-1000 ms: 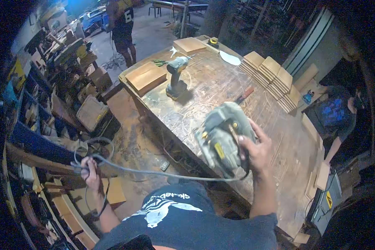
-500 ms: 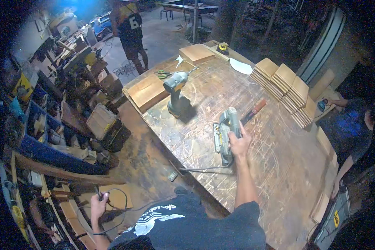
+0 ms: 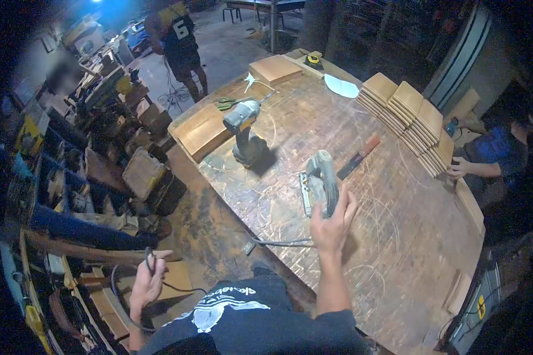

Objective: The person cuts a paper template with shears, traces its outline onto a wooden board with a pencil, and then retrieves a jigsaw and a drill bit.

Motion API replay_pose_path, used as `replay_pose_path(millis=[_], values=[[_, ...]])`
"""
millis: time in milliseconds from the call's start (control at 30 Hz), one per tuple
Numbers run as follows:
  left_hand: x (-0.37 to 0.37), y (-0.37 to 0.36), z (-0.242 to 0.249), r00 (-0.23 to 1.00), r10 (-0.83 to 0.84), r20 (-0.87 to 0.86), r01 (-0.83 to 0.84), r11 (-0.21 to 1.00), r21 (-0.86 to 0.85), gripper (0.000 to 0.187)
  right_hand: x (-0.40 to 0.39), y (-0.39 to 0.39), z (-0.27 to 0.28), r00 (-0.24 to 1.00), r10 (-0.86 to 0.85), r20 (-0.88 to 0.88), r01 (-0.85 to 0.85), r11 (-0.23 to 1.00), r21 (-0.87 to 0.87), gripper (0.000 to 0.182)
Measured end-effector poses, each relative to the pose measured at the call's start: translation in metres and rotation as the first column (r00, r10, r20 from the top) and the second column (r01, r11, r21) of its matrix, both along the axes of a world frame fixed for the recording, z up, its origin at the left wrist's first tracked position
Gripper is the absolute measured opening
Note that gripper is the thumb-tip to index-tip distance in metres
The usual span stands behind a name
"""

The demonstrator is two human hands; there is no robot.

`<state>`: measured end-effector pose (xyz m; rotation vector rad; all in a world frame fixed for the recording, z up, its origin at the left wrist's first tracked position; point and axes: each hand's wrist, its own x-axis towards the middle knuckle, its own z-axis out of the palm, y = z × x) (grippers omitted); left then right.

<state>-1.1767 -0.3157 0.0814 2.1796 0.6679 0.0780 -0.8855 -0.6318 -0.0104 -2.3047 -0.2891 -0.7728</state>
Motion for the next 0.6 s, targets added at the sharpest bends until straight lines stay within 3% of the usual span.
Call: replay_pose_path(millis=[33,67,100,133,167,200,233,267,333,367,400,433,467,533,600], values=[[0.008,-0.006,0.006,0.995,-0.104,-0.003,0.104,0.995,-0.002,0.033,-0.016,0.011,0.000,0.999,0.047,0.020,-0.048,0.996,0.074,0.075],[0.013,-0.008,-0.001,0.993,-0.116,-0.006,0.116,0.993,-0.009,0.033,-0.037,0.021,-0.008,0.973,0.232,0.004,-0.229,0.960,0.163,0.073],[0.019,-0.006,-0.014,0.974,-0.225,-0.022,0.226,0.968,0.112,0.032,-0.059,0.033,-0.016,0.915,0.404,0.005,-0.392,0.884,0.254,0.072],[0.026,-0.004,-0.025,0.941,-0.334,-0.050,0.337,0.913,0.230,0.033,-0.081,0.048,-0.011,0.777,0.623,-0.088,-0.585,0.767,0.261,0.072],[0.035,-0.003,-0.032,0.930,-0.363,-0.055,0.366,0.902,0.229,0.033,-0.104,0.065,0.000,0.587,0.791,-0.172,-0.736,0.610,0.294,0.073],[0.046,-0.002,-0.038,0.910,-0.414,0.013,0.378,0.843,0.381,0.033,-0.125,0.086,0.009,0.384,0.860,-0.338,-0.747,0.504,0.434,0.073],[0.056,-0.001,-0.041,0.871,-0.485,0.071,0.381,0.761,0.525,0.033,-0.149,0.104,0.008,0.274,0.875,-0.400,-0.767,0.450,0.458,0.074],[0.064,0.000,-0.042,0.828,-0.556,0.075,0.437,0.723,0.535,0.039,-0.177,0.123,-0.006,0.310,0.891,-0.331,-0.764,0.441,0.472,0.069],[0.071,-0.010,-0.043,0.778,-0.589,0.217,0.479,0.781,0.401,0.036,-0.203,0.148,-0.007,-0.146,0.678,-0.721,-0.636,0.494,0.593,0.061],[0.073,-0.007,-0.047,0.718,-0.656,0.234,0.519,0.728,0.449,0.030,-0.220,0.162,-0.029,-0.042,0.806,-0.591,-0.626,0.440,0.644,0.053],[0.074,-0.003,-0.054,0.694,-0.685,0.224,0.500,0.681,0.534,0.031,-0.228,0.168,-0.037,0.047,0.828,-0.559,-0.616,0.465,0.636,0.043],[0.077,0.018,-0.069,0.824,-0.542,0.164,0.538,0.840,0.071,0.031,-0.237,0.173,-0.046,0.138,0.840,-0.524,-0.605,0.491,0.627,0.034],[0.080,0.025,-0.094,0.813,-0.575,-0.095,0.496,0.768,-0.405,0.032,-0.254,0.164,-0.054,0.281,0.766,-0.578,-0.407,0.640,0.651,0.028],[0.065,0.031,-0.127,0.801,-0.598,0.030,0.461,0.585,-0.668,0.036,-0.277,0.145,-0.062,0.514,0.691,-0.508,-0.173,0.664,0.728,0.025],[0.055,0.029,-0.154,0.700,-0.698,0.149,0.478,0.303,-0.824,0.053,-0.294,0.118,-0.056,0.676,0.544,-0.498,-0.074,0.722,0.688,0.028]])
